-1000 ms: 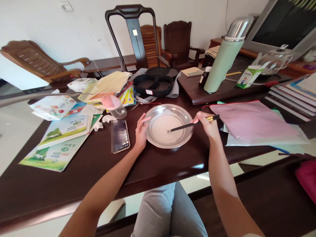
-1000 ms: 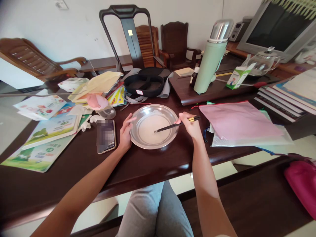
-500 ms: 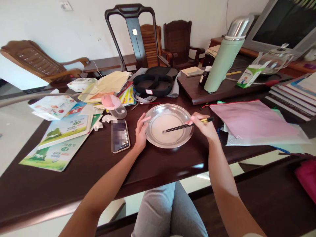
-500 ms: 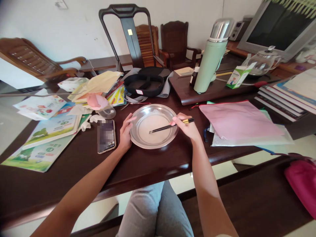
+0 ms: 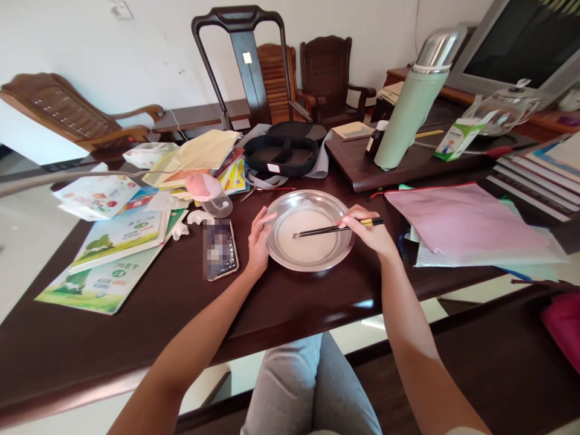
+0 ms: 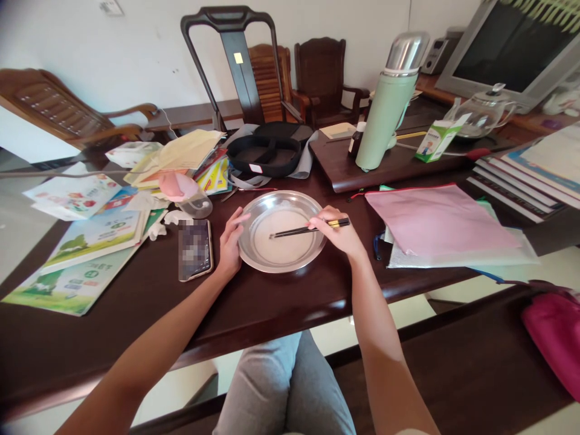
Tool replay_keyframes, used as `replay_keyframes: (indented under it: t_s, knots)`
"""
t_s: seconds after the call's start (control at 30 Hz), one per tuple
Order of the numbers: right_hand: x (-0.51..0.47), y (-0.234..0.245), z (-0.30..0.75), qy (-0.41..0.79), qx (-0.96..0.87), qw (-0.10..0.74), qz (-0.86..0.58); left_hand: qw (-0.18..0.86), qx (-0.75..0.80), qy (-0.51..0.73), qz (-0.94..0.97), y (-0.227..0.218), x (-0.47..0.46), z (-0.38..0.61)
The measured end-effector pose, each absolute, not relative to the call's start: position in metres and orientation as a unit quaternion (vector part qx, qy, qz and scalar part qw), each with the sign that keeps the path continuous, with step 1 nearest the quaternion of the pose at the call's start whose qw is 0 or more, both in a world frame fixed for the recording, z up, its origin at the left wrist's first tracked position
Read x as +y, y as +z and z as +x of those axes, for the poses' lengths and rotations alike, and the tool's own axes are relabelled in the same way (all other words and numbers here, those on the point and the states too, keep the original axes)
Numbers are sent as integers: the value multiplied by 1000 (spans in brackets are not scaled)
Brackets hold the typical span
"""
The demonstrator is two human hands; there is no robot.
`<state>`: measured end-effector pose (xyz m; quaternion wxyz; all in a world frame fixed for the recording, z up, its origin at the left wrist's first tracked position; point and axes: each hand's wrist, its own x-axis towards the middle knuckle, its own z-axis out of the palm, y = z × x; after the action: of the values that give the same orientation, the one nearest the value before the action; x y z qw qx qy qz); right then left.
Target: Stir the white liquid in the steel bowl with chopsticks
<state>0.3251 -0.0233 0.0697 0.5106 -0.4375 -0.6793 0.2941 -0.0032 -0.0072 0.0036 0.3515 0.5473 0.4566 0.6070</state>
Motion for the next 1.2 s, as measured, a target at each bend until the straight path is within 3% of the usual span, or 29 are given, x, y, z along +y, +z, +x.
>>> replay_keyframes:
  t_s: [0.27,0.47,0.7,0.9,1.07,1.2]
  knots:
    - [-23,69,334,260,-595,584,-487,357,458,606,543,5,-8,-3]
    - [-25,72,323,310,-687,496,-431,359,456,606,545,6,-8,-3]
    - [-24,71,335,264,-595,590,-478,358,454,609,544,4,-7,-4]
    - [-25,72,323,316,-686,503,-420,363,452,609,541,5,-8,-3]
    - [-21,68,330,246,-630,560,-478,360,458,605,542,5,-8,-3]
    - [-25,71,334,303,-609,570,-462,364,455,606,542,5,-7,-4]
